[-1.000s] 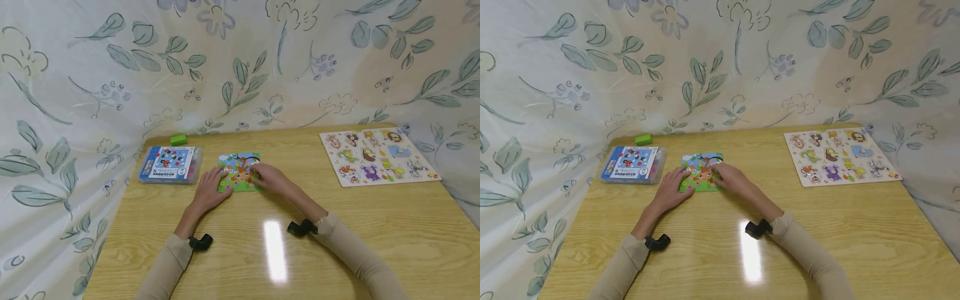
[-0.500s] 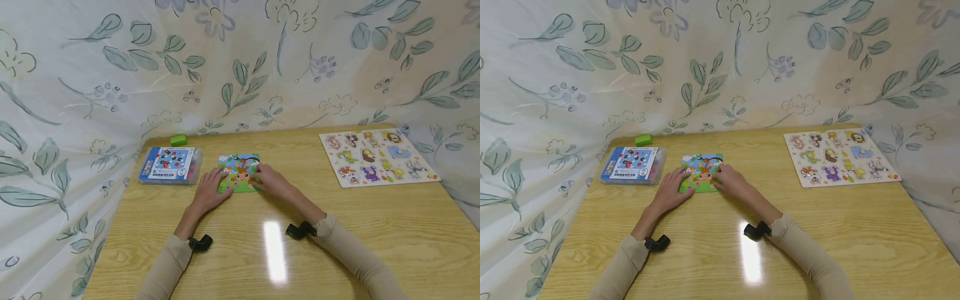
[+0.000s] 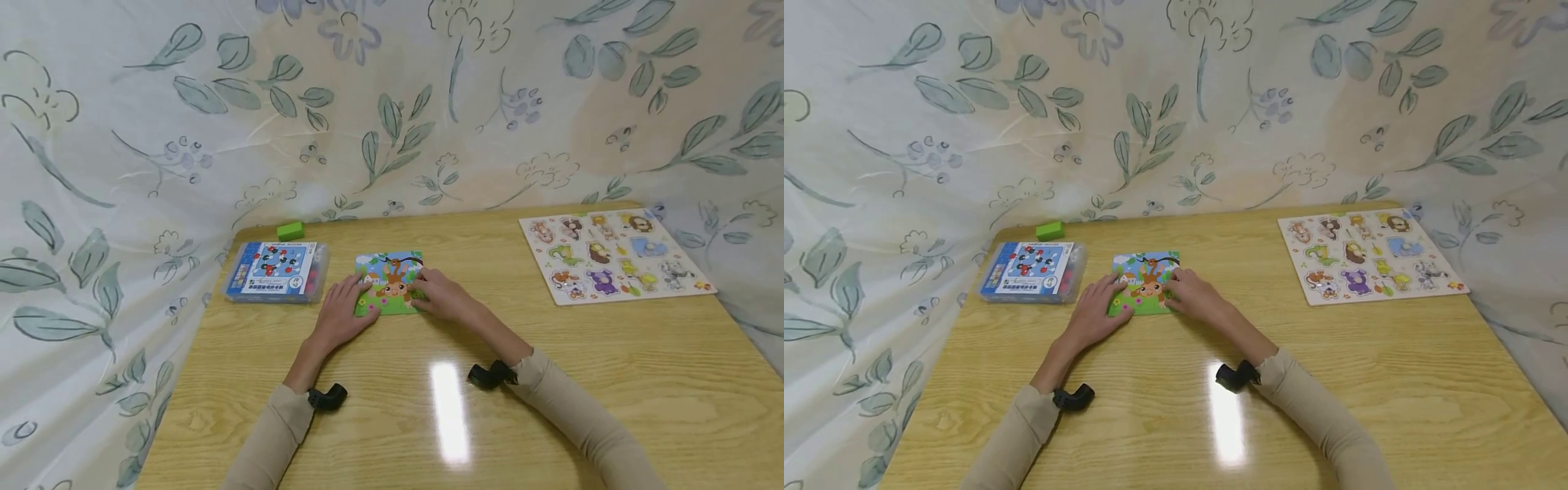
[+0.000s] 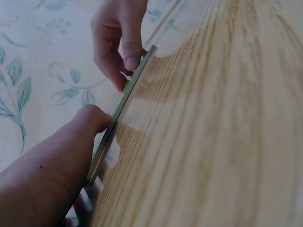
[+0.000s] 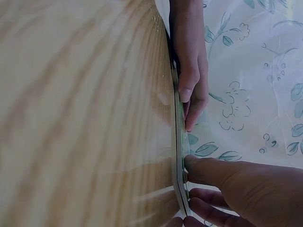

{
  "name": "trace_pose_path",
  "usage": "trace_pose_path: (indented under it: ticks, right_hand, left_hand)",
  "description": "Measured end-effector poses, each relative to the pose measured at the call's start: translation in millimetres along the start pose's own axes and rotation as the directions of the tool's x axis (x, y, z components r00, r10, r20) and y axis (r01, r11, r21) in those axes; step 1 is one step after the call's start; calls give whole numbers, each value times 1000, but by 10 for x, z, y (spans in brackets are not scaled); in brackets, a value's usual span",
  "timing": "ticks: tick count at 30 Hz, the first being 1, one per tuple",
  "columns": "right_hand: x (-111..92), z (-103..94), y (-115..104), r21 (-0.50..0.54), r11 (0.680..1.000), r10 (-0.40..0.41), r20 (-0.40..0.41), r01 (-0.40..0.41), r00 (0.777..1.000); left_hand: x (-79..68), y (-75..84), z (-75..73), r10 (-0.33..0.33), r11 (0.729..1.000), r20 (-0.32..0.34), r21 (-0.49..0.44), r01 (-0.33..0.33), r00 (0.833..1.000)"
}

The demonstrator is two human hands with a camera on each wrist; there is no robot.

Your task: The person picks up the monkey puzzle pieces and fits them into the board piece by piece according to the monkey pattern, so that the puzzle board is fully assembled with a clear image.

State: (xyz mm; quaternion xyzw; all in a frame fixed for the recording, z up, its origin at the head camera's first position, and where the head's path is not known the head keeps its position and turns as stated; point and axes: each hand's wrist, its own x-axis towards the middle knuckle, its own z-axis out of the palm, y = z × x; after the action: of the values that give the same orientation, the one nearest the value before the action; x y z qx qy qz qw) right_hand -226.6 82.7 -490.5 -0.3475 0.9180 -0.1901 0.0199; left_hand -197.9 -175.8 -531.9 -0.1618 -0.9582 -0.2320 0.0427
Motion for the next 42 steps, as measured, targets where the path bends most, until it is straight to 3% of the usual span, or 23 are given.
trace_pose_path:
  ticks: [24, 42]
  right_hand:
    - [-62, -84, 58, 16, 1000, -12, 30, 11, 999]
    - [-58, -129, 100, 105, 994, 14, 57, -20, 998]
  left_hand:
    - [14, 59, 15, 9, 1000, 0, 8, -9, 1000]
    - [20, 72, 22, 13, 1000, -24, 0, -13, 1000]
